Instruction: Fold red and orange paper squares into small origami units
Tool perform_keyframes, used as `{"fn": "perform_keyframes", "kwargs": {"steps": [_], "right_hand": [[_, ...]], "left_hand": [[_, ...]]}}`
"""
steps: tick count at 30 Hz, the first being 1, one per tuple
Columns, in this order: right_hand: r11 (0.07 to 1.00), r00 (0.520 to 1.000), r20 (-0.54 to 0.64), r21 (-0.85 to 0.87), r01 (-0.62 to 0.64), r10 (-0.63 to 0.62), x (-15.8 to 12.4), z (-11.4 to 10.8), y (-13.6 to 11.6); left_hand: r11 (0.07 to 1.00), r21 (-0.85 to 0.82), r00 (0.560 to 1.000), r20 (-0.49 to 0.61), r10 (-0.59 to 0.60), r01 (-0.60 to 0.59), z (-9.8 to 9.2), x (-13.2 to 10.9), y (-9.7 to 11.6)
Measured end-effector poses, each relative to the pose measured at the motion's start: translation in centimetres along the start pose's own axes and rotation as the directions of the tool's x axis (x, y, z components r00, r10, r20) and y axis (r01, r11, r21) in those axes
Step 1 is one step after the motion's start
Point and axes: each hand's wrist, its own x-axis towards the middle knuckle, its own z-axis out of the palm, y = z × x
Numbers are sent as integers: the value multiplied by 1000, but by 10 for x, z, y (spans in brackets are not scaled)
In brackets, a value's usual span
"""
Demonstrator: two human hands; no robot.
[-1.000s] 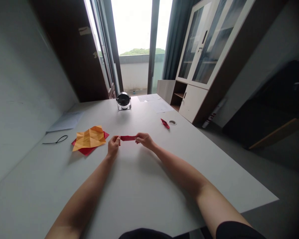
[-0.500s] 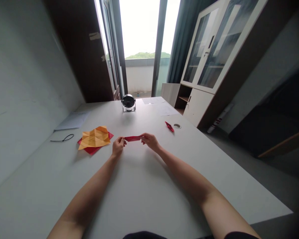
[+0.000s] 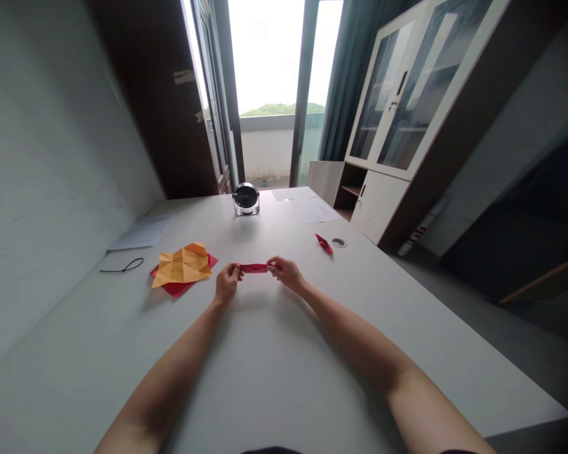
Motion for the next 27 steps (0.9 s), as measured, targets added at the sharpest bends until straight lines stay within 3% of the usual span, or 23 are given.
{"fn": "perform_keyframes", "kwargs": {"steps": [4, 8, 10, 12, 15, 19, 24, 27], "right_hand": [[986, 999, 0, -162, 39, -40, -2, -1, 1], [981, 996, 50, -179, 75, -67, -2, -4, 1], [977, 996, 36, -197, 83, -77, 0, -11, 1], [944, 995, -48, -323, 72, -93, 3, -24, 3], [812, 963, -256, -578, -81, -86, 6, -50, 11], [650, 894, -447, -690, -318, -37, 8, -84, 29], [567, 846, -525, -671, -478, 91, 8, -99, 40], [561, 831, -553, -670, -486, 58, 8, -93, 37]], "left_hand": [[999, 32, 1000, 7, 2, -3, 0, -1, 1], [998, 62, 1000, 7, -3, 2, -3, -1, 5], [987, 162, 999, -33, 22, -16, -8, 2, 8], [930, 365, 993, -82, 86, -50, -17, 6, 10], [741, 670, 981, -111, 160, -45, -33, 12, 10], [557, 830, 979, -133, 158, 23, -52, 15, 5], [491, 863, 972, -203, 116, 122, -76, 21, -9], [471, 861, 971, -234, 37, 190, -92, 26, -18]]}}
